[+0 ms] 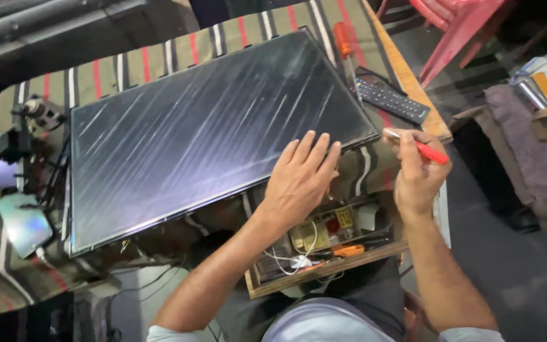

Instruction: The person places a large television screen panel onto the chassis on a cloth-covered workbench, aligns it, and uses a screwdriver to fasten screws along the frame edges. They press the panel edges and clips into place by hand around the bezel, then wipe the screen surface with a cloth.

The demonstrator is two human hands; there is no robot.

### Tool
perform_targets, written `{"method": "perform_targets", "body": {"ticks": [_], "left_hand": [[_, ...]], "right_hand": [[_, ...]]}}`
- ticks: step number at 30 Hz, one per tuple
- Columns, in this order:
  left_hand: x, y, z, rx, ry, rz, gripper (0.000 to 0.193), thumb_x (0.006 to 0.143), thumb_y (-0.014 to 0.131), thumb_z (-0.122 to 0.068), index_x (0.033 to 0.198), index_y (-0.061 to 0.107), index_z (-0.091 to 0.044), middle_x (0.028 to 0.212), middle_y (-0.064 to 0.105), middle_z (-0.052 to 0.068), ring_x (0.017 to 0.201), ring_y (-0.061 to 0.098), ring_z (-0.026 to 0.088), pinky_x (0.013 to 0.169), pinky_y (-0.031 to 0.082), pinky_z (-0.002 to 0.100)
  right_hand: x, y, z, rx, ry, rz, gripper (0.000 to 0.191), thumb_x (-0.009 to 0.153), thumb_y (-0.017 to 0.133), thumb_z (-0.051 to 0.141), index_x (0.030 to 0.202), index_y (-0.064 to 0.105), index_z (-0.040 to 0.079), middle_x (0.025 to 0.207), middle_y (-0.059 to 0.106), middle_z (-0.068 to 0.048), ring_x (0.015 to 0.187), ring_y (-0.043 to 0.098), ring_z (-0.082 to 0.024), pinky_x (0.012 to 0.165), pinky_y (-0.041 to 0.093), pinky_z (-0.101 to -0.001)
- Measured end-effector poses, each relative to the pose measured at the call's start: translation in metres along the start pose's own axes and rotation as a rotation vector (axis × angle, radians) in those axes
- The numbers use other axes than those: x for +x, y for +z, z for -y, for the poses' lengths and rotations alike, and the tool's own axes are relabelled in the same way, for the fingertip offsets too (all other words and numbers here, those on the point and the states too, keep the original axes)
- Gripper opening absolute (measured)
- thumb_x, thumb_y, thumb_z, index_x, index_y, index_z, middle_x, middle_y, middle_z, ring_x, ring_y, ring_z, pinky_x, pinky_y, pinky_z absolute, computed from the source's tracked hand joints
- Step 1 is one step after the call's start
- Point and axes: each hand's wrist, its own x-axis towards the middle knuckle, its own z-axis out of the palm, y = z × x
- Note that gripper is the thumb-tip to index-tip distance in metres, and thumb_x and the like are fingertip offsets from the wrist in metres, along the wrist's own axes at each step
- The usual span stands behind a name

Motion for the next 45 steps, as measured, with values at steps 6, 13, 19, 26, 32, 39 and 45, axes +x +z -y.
{"method": "perform_targets", "body": {"ticks": [6, 13, 19, 26, 32, 39, 45], "left_hand": [[0.043, 0.034, -0.018, 0.105, 0.021, 0.106, 0.057, 0.09, 0.063, -0.017, 0.145, 0.054, -0.005, 0.145, 0.054, 0.019, 0.134, 0.051, 0.039, 0.111, 0.041, 0.05], [0.053, 0.047, -0.026, 0.122, 0.039, 0.129, 0.062, 0.088, 0.062, -0.014, 0.149, 0.051, -0.007, 0.149, 0.052, 0.02, 0.136, 0.051, 0.04, 0.113, 0.041, 0.051], [0.056, 0.05, -0.03, 0.151, 0.055, 0.147, 0.06, 0.091, 0.062, -0.015, 0.15, 0.05, -0.008, 0.15, 0.052, 0.019, 0.136, 0.052, 0.041, 0.113, 0.041, 0.05], [0.057, 0.053, -0.029, 0.191, 0.065, 0.159, 0.062, 0.091, 0.062, -0.017, 0.151, 0.049, -0.009, 0.151, 0.052, 0.019, 0.136, 0.053, 0.041, 0.113, 0.042, 0.049], [0.054, 0.057, -0.026, 0.169, 0.067, 0.144, 0.062, 0.092, 0.061, -0.017, 0.151, 0.049, -0.009, 0.151, 0.052, 0.019, 0.136, 0.053, 0.041, 0.113, 0.042, 0.05], [0.052, 0.058, -0.025, 0.182, 0.079, 0.129, 0.059, 0.092, 0.06, -0.016, 0.15, 0.05, -0.008, 0.151, 0.053, 0.019, 0.135, 0.055, 0.041, 0.113, 0.043, 0.049], [0.05, 0.058, -0.026, 0.189, 0.082, 0.123, 0.059, 0.092, 0.06, -0.017, 0.15, 0.051, -0.008, 0.15, 0.054, 0.019, 0.134, 0.055, 0.041, 0.113, 0.043, 0.049]], "right_hand": [[0.014, -0.021, -0.009, -0.044, 0.036, 0.033, 0.013, 0.108, 0.061, 0.007, 0.111, 0.068, -0.003, 0.109, 0.075, -0.013, 0.096, 0.072, -0.015, 0.092, 0.058, -0.0282], [0.024, -0.042, -0.022, 0.016, 0.109, 0.113, 0.013, 0.108, 0.06, 0.005, 0.112, 0.067, -0.005, 0.112, 0.075, -0.014, 0.099, 0.071, -0.013, 0.094, 0.057, -0.0272], [0.028, -0.05, -0.026, 0.05, 0.115, 0.162, 0.012, 0.107, 0.059, 0.003, 0.112, 0.065, -0.005, 0.114, 0.074, -0.015, 0.103, 0.071, -0.015, 0.097, 0.057, -0.0288], [0.028, -0.047, -0.025, 0.09, 0.092, 0.148, 0.01, 0.108, 0.06, 0.004, 0.111, 0.065, -0.004, 0.114, 0.074, -0.015, 0.103, 0.072, -0.016, 0.098, 0.06, -0.0308], [0.028, -0.049, -0.026, 0.048, 0.071, 0.172, 0.011, 0.108, 0.061, 0.004, 0.113, 0.065, -0.004, 0.115, 0.073, -0.015, 0.104, 0.071, -0.015, 0.099, 0.059, -0.0302], [0.029, -0.049, -0.026, 0.037, 0.076, 0.194, 0.01, 0.107, 0.061, 0.002, 0.114, 0.065, -0.005, 0.115, 0.073, -0.014, 0.105, 0.07, -0.014, 0.099, 0.057, -0.0285], [0.026, -0.053, -0.024, -0.014, 0.044, 0.23, 0.01, 0.107, 0.062, 0.002, 0.113, 0.067, -0.005, 0.116, 0.073, -0.013, 0.106, 0.07, -0.013, 0.1, 0.056, -0.027]]}}
